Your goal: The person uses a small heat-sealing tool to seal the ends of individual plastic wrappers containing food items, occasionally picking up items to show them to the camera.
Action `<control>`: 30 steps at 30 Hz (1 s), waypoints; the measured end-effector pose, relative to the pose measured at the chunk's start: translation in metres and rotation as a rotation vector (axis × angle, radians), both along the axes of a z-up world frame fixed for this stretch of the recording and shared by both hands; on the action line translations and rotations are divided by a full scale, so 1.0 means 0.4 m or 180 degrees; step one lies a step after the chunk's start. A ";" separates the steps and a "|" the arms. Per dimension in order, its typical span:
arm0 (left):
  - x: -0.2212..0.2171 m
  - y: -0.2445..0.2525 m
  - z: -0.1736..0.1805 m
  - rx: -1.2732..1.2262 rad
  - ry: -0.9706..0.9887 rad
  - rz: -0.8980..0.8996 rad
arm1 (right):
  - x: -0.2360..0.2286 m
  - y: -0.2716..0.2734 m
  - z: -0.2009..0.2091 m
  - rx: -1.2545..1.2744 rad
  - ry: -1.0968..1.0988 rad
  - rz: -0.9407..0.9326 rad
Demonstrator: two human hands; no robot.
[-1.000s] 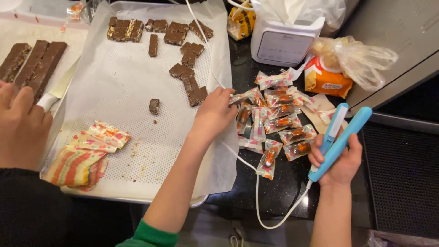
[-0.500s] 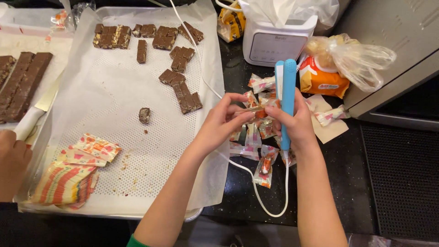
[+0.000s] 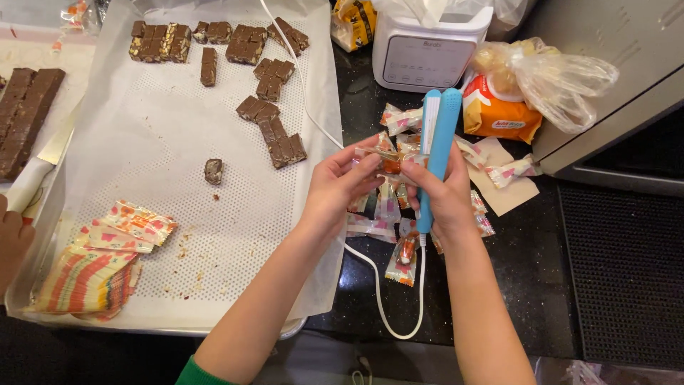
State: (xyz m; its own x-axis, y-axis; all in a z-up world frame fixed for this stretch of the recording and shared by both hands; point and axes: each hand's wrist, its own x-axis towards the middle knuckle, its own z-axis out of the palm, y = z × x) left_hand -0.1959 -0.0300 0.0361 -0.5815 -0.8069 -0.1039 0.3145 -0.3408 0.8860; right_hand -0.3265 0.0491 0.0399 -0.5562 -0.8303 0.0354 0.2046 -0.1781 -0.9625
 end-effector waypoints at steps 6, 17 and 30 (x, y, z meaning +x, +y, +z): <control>0.007 -0.031 -0.043 -0.0725 -0.0018 0.0352 | -0.002 0.001 -0.001 -0.0017 0.0202 0.0180; 0.016 -0.006 0.027 -0.2172 -0.0372 0.0323 | 0.002 0.002 0.036 -0.0048 0.0160 0.0231; 0.051 -0.039 0.017 -0.4430 -0.1704 0.0641 | -0.031 0.041 0.019 -0.0372 0.1025 0.0535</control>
State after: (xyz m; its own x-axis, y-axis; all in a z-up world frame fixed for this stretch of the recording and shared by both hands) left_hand -0.1756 -0.0458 0.0430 -0.5944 -0.4965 0.6326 -0.2041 0.8541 0.4784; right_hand -0.3389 0.0656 0.0475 -0.3575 -0.8891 0.2859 -0.0693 -0.2800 -0.9575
